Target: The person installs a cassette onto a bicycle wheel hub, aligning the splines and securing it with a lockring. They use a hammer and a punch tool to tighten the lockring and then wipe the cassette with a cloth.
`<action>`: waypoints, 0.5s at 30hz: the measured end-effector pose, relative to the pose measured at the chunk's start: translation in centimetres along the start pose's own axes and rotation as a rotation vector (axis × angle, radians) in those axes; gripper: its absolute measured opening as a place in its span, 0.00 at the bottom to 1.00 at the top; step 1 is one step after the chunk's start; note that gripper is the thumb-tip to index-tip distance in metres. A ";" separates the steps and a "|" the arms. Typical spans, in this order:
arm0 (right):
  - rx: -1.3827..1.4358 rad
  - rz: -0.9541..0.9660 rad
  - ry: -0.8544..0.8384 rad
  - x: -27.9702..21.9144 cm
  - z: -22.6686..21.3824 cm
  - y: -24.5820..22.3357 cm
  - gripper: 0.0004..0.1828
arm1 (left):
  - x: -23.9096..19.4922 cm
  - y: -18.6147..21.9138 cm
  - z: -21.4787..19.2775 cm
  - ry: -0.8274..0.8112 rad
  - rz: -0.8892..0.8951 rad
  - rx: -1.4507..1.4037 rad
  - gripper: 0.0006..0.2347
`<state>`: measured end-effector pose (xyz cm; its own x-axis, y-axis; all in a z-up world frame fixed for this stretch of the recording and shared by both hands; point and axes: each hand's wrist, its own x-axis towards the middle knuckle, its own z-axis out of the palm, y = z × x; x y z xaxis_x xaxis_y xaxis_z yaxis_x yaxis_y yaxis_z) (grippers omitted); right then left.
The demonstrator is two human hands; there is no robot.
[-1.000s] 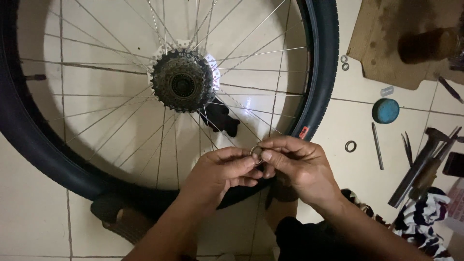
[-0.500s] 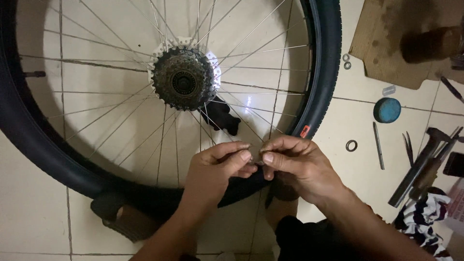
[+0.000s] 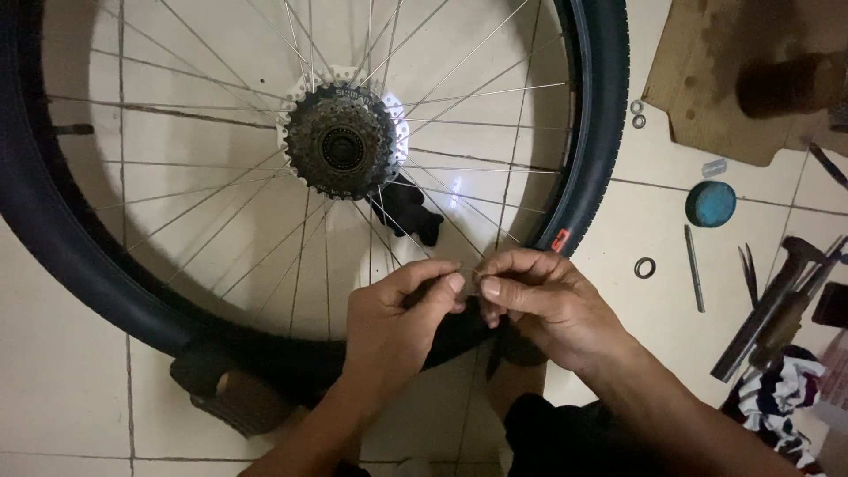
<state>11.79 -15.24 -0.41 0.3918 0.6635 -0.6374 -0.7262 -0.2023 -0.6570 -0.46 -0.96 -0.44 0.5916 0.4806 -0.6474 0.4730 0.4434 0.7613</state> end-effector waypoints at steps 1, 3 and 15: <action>-0.001 0.000 -0.001 0.1 0.1 0.2 0.04 | 0.1 0.3 -0.2 0.001 0.001 -0.001 0.09; -0.016 -0.072 0.136 0.3 0.4 0.5 0.07 | 0.3 1.0 -0.5 -0.036 -0.135 -0.158 0.11; -0.349 -0.218 0.217 1.3 1.9 -0.7 0.07 | 1.0 1.3 -1.1 0.012 -0.197 -0.309 0.09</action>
<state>11.74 -12.89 -0.04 0.6499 0.5593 -0.5145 -0.3946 -0.3302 -0.8575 0.02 0.97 -0.16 0.5002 0.3714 -0.7822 0.3561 0.7352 0.5768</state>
